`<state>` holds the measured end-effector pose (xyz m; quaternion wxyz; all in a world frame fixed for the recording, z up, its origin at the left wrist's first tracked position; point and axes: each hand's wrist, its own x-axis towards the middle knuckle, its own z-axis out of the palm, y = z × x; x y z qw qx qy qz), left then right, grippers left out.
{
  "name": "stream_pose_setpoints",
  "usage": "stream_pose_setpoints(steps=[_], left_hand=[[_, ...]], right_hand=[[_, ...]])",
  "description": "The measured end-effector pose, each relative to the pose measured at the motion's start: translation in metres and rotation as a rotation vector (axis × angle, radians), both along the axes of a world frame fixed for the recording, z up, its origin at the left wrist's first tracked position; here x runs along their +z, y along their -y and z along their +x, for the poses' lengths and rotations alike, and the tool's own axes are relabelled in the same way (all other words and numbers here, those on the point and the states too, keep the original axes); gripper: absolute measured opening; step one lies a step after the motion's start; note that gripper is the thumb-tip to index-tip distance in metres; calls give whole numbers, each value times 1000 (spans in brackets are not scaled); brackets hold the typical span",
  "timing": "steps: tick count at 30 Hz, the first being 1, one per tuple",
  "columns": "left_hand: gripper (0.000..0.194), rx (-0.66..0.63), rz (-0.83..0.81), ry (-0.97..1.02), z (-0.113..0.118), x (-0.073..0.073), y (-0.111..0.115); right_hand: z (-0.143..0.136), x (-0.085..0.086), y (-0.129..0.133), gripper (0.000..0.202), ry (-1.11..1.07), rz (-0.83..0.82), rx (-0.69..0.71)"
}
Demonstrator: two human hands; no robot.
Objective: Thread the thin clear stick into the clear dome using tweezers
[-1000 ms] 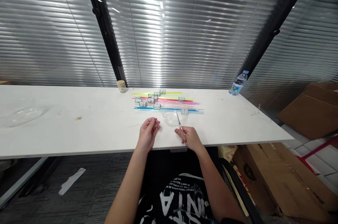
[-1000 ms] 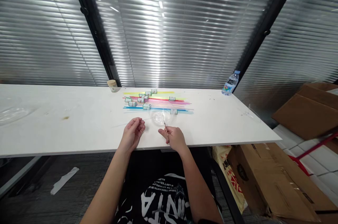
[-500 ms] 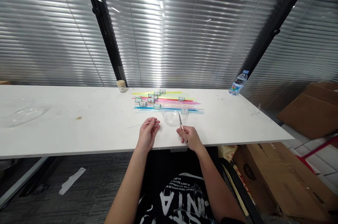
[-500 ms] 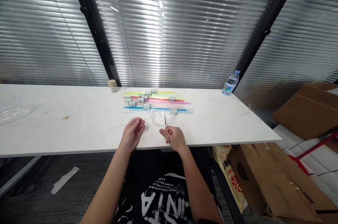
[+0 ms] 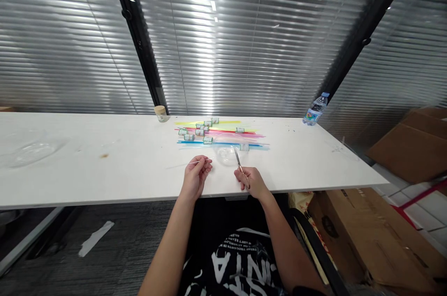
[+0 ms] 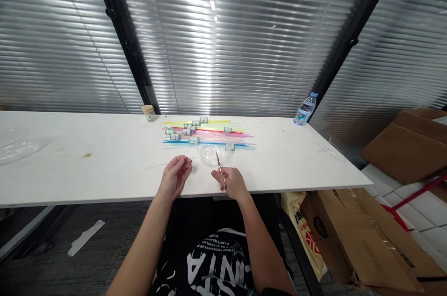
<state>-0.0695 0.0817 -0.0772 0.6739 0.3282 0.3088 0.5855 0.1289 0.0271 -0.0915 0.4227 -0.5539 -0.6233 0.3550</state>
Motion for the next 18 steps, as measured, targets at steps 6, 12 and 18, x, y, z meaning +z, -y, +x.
stream_pose_setpoints(steps=[6,12,18], left_hand=[[34,-4,-6,6,1,0,0],[35,1,0,29,0,1,1],[39,-4,-6,12,2,1,1]], right_hand=[[0,-1,0,52,-9,5,-10],[-4,3,1,46,-40,-20,-38],[-5,8,5,43,15,-39,-46]])
